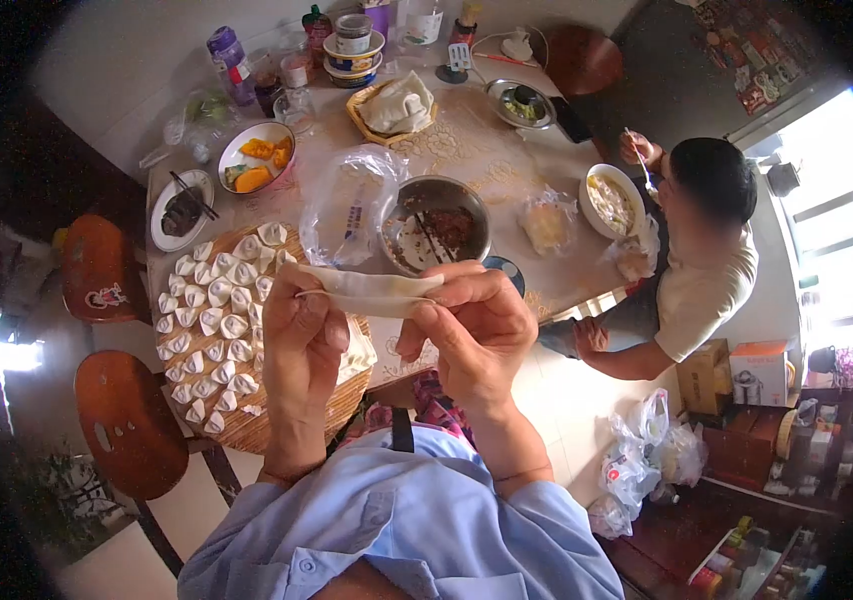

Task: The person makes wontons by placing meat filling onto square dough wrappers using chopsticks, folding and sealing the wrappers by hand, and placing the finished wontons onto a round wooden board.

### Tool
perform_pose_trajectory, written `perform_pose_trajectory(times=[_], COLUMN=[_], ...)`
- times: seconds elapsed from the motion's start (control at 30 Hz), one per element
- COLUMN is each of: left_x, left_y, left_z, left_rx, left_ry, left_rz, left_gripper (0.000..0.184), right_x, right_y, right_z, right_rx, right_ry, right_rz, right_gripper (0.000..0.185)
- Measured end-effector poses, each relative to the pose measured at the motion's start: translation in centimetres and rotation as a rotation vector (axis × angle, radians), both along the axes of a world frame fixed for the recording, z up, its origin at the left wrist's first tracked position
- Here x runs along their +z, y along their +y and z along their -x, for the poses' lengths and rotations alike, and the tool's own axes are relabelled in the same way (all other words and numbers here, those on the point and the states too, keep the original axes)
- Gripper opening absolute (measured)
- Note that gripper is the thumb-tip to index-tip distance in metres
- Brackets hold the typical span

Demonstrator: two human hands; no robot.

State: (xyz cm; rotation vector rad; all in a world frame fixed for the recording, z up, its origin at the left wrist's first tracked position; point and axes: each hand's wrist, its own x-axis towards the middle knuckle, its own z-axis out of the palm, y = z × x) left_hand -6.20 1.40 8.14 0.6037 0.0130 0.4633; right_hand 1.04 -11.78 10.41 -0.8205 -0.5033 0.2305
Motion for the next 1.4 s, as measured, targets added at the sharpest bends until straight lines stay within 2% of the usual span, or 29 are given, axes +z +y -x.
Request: perform_pose_trajectory(times=[0.17, 0.27, 0.3, 0.4, 0.43, 0.63, 0.93, 1.13, 1.33, 1.4], left_x=[0.2, -0.9, -0.7, -1.2, -0.6, -1.0, -0.5, -0.4, -1.4, -1.6], left_y=[-0.1, 0.5, 0.5, 0.2, 0.2, 0.5, 0.3, 1.0, 1.0, 0.6], left_z=[-0.6, -0.7, -0.5, -0.5, -0.4, -0.4, -0.8, -0.7, -1.3, -1.6], left_rx=[-0.186, -0.291, -0.292, -0.212, -0.214, -0.149, -0.084, -0.285, -0.318, -0.268], left_ry=[-0.114, -0.088, -0.079, -0.064, -0.083, 0.031, 0.019, 0.299, 0.300, 0.327], left_rz=[0.310, 0.302, 0.334, 0.254, 0.269, 0.120, -0.124, -0.245, -0.291, -0.385], left_gripper=[0.035, 0.044, 0.039, 0.031, 0.024, 0.019, 0.014, 0.013, 0.014, 0.014], right_x=[-0.2, -1.6, -1.7, -2.0, -2.0, -2.2, -1.8, -1.4, -1.0, -1.1], right_y=[0.1, -0.2, -0.1, 0.0, 0.0, 0.0, -0.5, -0.7, -1.2, -1.2], right_z=[-0.1, -0.9, -0.9, -0.9, -1.0, -1.0, -2.1, -2.9, -2.4, -2.3], right_rx=[0.064, 0.176, 0.162, 0.145, 0.137, 0.129, 0.263, 0.190, 0.081, 0.031], right_ry=[0.133, 0.100, 0.067, 0.073, 0.066, 0.053, 0.123, -0.078, -0.294, -0.367], right_rz=[-0.046, -0.085, -0.085, -0.104, -0.088, -0.037, 0.063, 0.343, 0.637, 0.696], right_gripper=[0.013, 0.013, 0.009, 0.008, 0.009, 0.011, 0.011, 0.011, 0.026, 0.028])
